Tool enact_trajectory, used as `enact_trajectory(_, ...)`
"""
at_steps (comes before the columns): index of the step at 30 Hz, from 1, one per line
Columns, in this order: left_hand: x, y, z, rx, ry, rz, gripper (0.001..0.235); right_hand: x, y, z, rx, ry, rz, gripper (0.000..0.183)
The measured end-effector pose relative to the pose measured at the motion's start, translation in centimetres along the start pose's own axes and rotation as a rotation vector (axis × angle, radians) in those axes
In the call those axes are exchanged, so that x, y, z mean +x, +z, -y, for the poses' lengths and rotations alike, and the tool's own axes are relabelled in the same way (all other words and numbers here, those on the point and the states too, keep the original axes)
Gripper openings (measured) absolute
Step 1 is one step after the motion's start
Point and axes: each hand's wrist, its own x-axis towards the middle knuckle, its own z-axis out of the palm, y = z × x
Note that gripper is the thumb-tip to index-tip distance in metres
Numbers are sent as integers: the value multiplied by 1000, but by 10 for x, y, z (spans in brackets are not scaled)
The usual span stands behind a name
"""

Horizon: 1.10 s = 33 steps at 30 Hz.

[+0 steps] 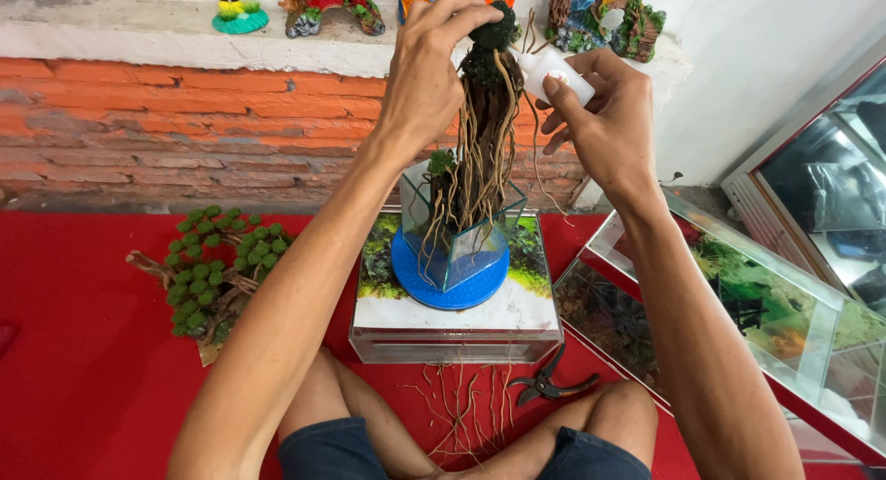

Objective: The person assembles a miniature bonsai display by applying glue to a root structure and attaching small twigs. They rotate the display stand to access different sides and continue adding twigs to the roots.

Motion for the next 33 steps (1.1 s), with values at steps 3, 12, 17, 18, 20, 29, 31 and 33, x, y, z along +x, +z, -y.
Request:
enact_trajectory(3, 1, -1, 0, -10, 22, -19, 77, 1, -1, -3, 15, 3, 4, 14)
enact_trajectory(12, 5, -9, -8, -51, 68, -59, 72, 0, 1, -2, 49, -2, 1, 16)
enact_trajectory(17, 4, -10, -5, -63, 90, -65, 75, 2, 2, -4, 53, 4, -1, 15)
enact_trajectory(18, 2, -10, -5, -61, 71, -52, 77, 2, 2, -5, 55, 2, -1, 15)
enact_trajectory(20, 1, -10, -5, -59, 53, -38, 78, 2, 3, -7, 56, -1, -2, 16)
enact_trajectory(29, 1, -11, -5, -63, 83, -48, 80, 2, 2, -6, 36, -21, 8, 15)
enact_trajectory(31, 1, -10, -6, -58, 57, -43, 79, 1, 3, -6, 35, -17, 4, 15)
enact_trajectory(33, 1, -11, -6, -53, 64, -42, 77, 0, 3, -5, 40, -17, 7, 15)
